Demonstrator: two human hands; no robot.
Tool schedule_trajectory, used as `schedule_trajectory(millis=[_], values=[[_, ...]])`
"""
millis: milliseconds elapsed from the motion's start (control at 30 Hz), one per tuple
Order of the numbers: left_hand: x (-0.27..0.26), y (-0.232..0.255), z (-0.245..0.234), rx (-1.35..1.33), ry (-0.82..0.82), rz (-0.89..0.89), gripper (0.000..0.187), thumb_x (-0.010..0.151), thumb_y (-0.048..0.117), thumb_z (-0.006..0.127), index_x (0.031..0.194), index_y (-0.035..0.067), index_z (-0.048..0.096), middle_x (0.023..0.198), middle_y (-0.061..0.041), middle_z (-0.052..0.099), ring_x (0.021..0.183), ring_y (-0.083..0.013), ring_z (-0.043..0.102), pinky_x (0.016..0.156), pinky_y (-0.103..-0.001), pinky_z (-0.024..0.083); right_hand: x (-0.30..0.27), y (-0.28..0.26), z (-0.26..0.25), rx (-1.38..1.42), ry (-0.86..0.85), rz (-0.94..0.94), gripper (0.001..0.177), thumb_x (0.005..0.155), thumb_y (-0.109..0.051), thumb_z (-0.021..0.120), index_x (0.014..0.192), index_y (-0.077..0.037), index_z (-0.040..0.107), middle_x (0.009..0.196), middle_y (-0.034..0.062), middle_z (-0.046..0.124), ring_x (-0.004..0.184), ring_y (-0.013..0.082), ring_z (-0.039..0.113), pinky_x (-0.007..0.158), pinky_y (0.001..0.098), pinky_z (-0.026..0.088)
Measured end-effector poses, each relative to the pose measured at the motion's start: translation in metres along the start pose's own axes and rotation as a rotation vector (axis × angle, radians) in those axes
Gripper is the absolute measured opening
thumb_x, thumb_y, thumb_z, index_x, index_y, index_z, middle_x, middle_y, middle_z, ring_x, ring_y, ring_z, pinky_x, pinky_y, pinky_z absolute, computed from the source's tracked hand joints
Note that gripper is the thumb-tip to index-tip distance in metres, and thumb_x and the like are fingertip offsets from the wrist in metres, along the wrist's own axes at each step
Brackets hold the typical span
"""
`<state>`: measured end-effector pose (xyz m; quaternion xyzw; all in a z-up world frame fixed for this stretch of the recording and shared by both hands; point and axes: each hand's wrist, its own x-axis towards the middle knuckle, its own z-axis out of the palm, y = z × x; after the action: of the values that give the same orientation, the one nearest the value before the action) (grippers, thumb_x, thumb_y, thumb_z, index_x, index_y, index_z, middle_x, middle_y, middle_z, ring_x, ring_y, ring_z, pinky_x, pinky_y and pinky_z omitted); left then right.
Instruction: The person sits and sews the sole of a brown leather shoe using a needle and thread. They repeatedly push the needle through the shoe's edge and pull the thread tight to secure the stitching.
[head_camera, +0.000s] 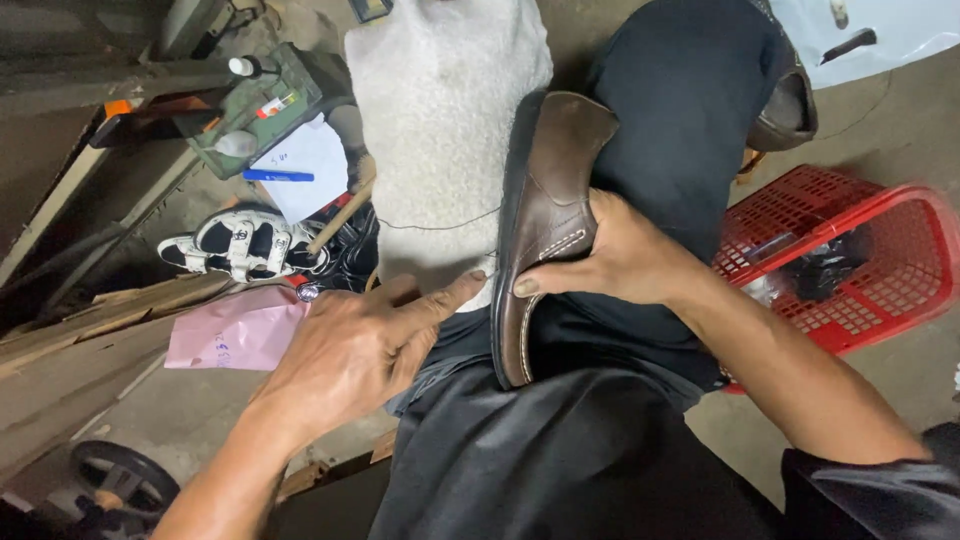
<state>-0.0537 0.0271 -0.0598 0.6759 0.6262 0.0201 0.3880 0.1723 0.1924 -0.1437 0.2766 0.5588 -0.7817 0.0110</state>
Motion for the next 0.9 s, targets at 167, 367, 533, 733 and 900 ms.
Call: schedule_trajectory(millis=[167, 367, 533, 733, 900], values=[[0.018, 0.000, -0.010, -0.040, -0.142, -0.082, 0.055, 0.093, 0.024, 0.055, 0.146, 0.039, 0.058, 0.081, -0.005, 0.069, 0.056, -0.0393, 0.065, 0.052, -0.053, 0.048, 0.001, 0.001, -0.006, 0.021, -0.020, -0.019, 0.026, 0.079, -0.017, 0.086, 0.096, -0.008, 0.070, 0.092, 0.0026, 0.080, 0.083, 0.0107, 0.075, 0.079, 0.0242, 0.061], [0.028, -0.001, -0.012, -0.160, -0.162, -0.072, 0.057, 0.094, 0.017, 0.055, 0.147, 0.037, 0.056, 0.085, -0.002, 0.068, 0.051, -0.0299, 0.059, 0.053, -0.048, 0.046, 0.007, 0.008, -0.012, -0.030, -0.063, -0.092, 0.025, 0.081, -0.019, 0.085, 0.097, -0.009, 0.070, 0.093, 0.0021, 0.079, 0.085, 0.0112, 0.073, 0.080, 0.0256, 0.060], [0.030, -0.002, -0.001, -0.170, -0.199, -0.107, 0.060, 0.095, 0.019, 0.058, 0.151, 0.040, 0.052, 0.085, -0.004, 0.067, 0.067, -0.0312, 0.065, 0.071, -0.050, 0.050, 0.010, 0.004, -0.017, -0.046, -0.097, -0.113, 0.023, 0.082, -0.019, 0.084, 0.097, -0.010, 0.069, 0.091, 0.0013, 0.079, 0.083, 0.0110, 0.073, 0.080, 0.0247, 0.060], [0.036, 0.002, 0.009, -0.130, -0.158, -0.073, 0.063, 0.091, 0.022, 0.055, 0.153, 0.032, 0.049, 0.091, 0.001, 0.060, 0.071, -0.0255, 0.063, 0.058, -0.051, 0.050, 0.010, 0.002, -0.019, -0.019, -0.128, -0.109, 0.016, 0.086, -0.017, 0.081, 0.093, -0.009, 0.069, 0.089, 0.0014, 0.077, 0.082, 0.0110, 0.074, 0.080, 0.0241, 0.060], [0.034, -0.006, 0.009, -0.199, -0.097, -0.085, 0.055, 0.092, 0.013, 0.055, 0.142, 0.034, 0.065, 0.078, 0.003, 0.061, 0.066, -0.0234, 0.061, 0.067, -0.050, 0.046, 0.011, 0.008, -0.015, 0.057, -0.118, -0.089, 0.021, 0.084, -0.014, 0.083, 0.098, -0.006, 0.070, 0.093, 0.0033, 0.078, 0.084, 0.0103, 0.072, 0.079, 0.0233, 0.060]])
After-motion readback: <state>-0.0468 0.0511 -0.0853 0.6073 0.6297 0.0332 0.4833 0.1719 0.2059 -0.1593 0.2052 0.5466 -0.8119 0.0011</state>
